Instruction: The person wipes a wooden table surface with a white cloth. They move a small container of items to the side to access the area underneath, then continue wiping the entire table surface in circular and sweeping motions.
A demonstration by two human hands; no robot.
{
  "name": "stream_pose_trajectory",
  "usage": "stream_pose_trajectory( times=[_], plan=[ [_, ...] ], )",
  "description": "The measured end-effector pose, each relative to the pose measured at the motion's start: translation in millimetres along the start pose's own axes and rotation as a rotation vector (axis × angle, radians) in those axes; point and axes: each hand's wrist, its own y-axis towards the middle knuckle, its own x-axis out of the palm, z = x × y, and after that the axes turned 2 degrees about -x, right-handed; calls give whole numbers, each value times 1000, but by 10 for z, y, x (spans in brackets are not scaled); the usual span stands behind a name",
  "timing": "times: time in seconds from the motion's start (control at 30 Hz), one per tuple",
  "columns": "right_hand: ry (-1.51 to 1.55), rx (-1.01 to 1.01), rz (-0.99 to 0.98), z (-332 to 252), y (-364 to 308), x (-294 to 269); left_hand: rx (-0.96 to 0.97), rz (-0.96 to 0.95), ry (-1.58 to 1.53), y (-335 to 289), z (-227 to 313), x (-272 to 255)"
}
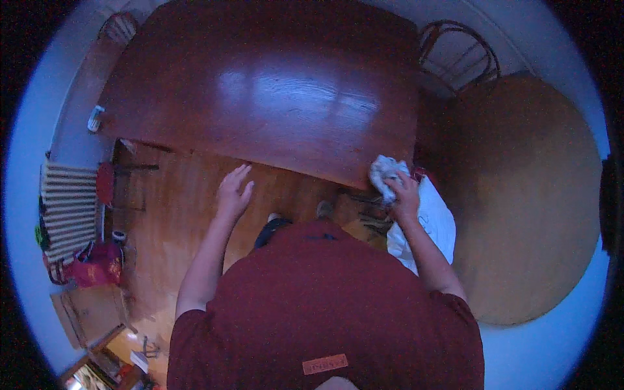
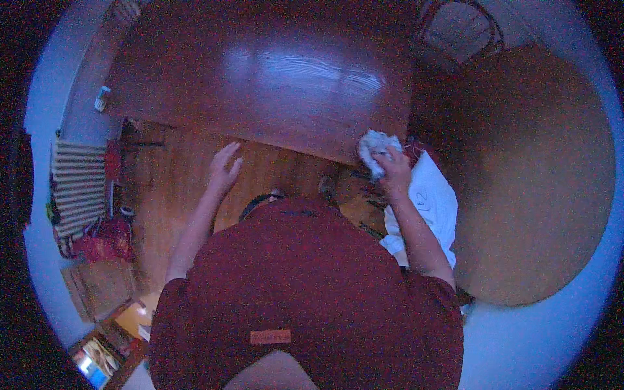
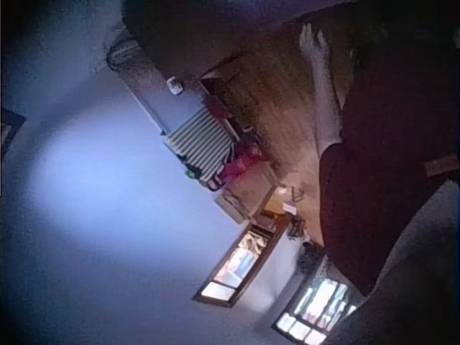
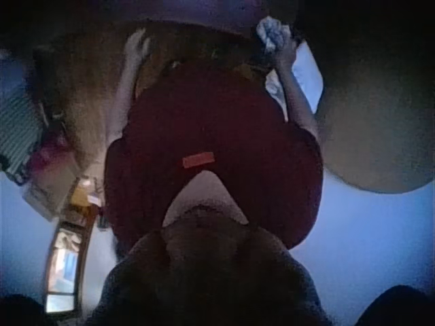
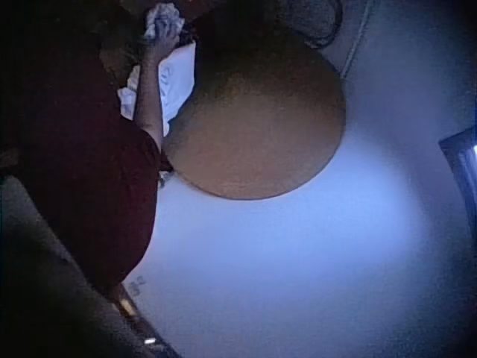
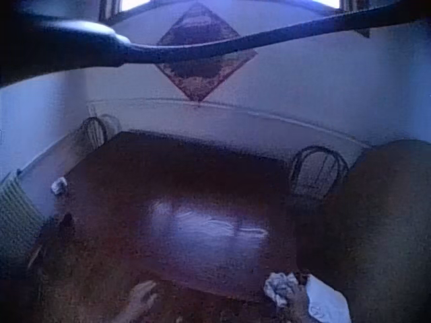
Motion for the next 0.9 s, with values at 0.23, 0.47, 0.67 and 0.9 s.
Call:
stream_pose_trajectory(
  times=[0.23, 0.47, 0.67, 0.9],
  plan=[
    [165, -324, -78, -1047, 442, 391, -475, -40, 33, -1171, -420, -47],
    [210, -518, -92, -1080, 576, 344, -678, -175, 26, -1754, -977, -137],
    [28, -179, -127, -20, -213, -242, -886, -144, -135, -2165, -829, -8],
    [82, -467, -181, -1539, 889, 692, -836, -304, 70, -2245, -997, -14]
  ],
)
